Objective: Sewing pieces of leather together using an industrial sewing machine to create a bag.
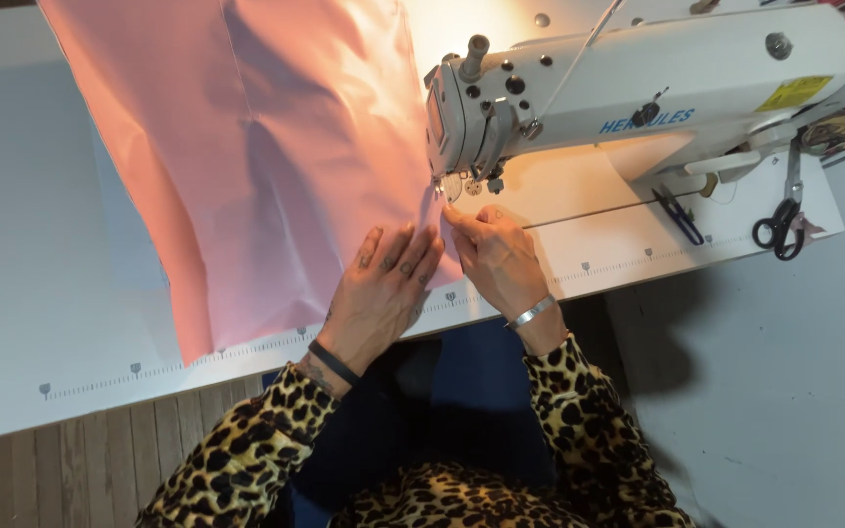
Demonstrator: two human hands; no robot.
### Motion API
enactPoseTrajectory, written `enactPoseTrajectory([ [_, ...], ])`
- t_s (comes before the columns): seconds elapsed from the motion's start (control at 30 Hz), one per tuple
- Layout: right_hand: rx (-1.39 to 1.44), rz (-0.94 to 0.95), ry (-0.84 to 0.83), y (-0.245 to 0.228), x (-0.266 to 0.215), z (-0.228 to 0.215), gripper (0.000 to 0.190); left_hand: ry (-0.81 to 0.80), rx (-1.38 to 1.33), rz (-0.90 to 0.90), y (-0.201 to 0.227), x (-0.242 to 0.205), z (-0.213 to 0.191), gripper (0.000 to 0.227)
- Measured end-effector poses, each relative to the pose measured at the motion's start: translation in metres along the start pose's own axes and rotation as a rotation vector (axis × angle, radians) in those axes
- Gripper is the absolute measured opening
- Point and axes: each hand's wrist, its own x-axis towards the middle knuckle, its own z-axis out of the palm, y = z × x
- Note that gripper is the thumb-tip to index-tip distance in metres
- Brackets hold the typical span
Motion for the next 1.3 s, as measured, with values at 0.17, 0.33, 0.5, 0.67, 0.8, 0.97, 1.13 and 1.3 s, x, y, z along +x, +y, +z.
enactPoseTrajectory([
  [0.17, -0.007, -0.029, 0.028, 0.002, -0.008, -0.007, 0.035, -0.06, -0.065, 0.023, -0.009, 0.01, -0.007, 0.056],
  [0.33, 0.022, -0.043, 0.044, 0.009, -0.008, -0.009, 0.037, 0.083, -0.533, -0.106, -0.027, 0.023, -0.025, 0.036],
  [0.5, 0.147, -0.036, 0.075, 0.016, -0.016, -0.007, 0.04, -0.127, -0.736, -0.403, -0.034, 0.023, -0.028, 0.028],
  [0.67, -0.053, -0.104, 0.074, 0.009, -0.023, -0.004, 0.041, -0.137, -0.724, -0.411, -0.019, 0.028, -0.042, 0.028],
  [0.8, -0.194, -0.175, 0.058, 0.013, -0.025, 0.001, 0.045, 0.044, -0.627, -0.182, -0.013, 0.022, -0.037, 0.032],
  [0.97, -0.276, -0.243, 0.039, 0.018, -0.027, 0.0, 0.048, -0.031, -0.506, -0.115, -0.009, 0.025, -0.039, 0.041],
  [1.13, -0.309, -0.281, 0.041, 0.016, -0.024, -0.003, 0.05, -0.119, -0.414, -0.063, -0.013, 0.025, -0.036, 0.034],
  [1.3, -0.31, -0.265, -0.005, 0.012, -0.024, -0.012, 0.048, -0.109, -0.415, -0.034, -0.014, 0.022, -0.036, 0.033],
])
